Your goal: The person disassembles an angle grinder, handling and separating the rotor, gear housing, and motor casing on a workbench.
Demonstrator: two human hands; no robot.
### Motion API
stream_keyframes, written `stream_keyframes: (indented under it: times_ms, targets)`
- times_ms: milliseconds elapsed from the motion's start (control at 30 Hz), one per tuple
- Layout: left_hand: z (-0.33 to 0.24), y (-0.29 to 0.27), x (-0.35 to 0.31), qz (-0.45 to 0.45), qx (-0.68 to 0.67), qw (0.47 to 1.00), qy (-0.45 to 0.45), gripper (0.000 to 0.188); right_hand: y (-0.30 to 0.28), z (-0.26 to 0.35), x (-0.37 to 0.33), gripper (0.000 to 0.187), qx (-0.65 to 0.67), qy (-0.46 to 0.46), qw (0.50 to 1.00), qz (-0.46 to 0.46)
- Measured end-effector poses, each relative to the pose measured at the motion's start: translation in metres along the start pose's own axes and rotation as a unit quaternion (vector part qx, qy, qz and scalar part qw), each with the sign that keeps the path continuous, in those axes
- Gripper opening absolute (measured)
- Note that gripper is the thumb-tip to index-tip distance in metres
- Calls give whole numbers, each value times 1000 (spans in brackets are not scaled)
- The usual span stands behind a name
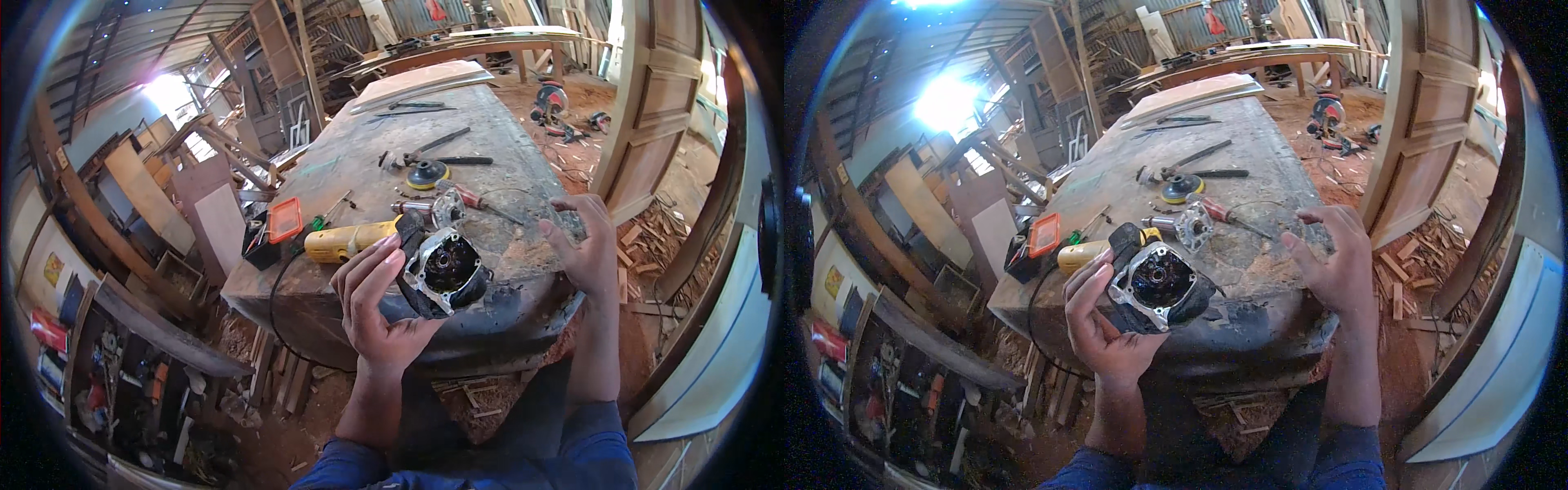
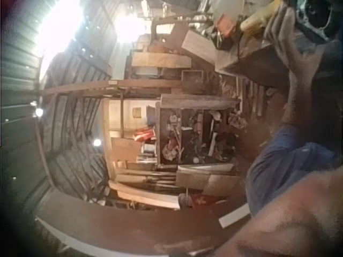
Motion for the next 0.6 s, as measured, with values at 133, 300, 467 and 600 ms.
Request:
stream_keyframes:
  times_ms: [133, 300, 467, 600]
  targets:
    - [11, -9, -6, -21, 28, 999, 5, 72, 4, 3, 2, 45, -40, 40, 998, 24]
    - [35, 1, -23, -93, -191, 965, -152, 93, 3, 1, -1, 56, -112, 45, 992, 33]
    - [92, -11, -33, -246, -297, 877, -287, 87, 12, 1, 0, 63, -124, 59, 989, 46]
    - [134, -15, -72, -249, -379, 834, -313, 76, 7, -5, -2, 64, -122, 70, 989, 52]
Point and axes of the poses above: each hand's wrist, its own x-axis towards the middle knuckle, its own y-axis out of the palm, z = x × y, the point moved 4 cm from there along x, towards the middle knuckle, and after that the axes turned 8 degrees about x, right-handed, at the moved point
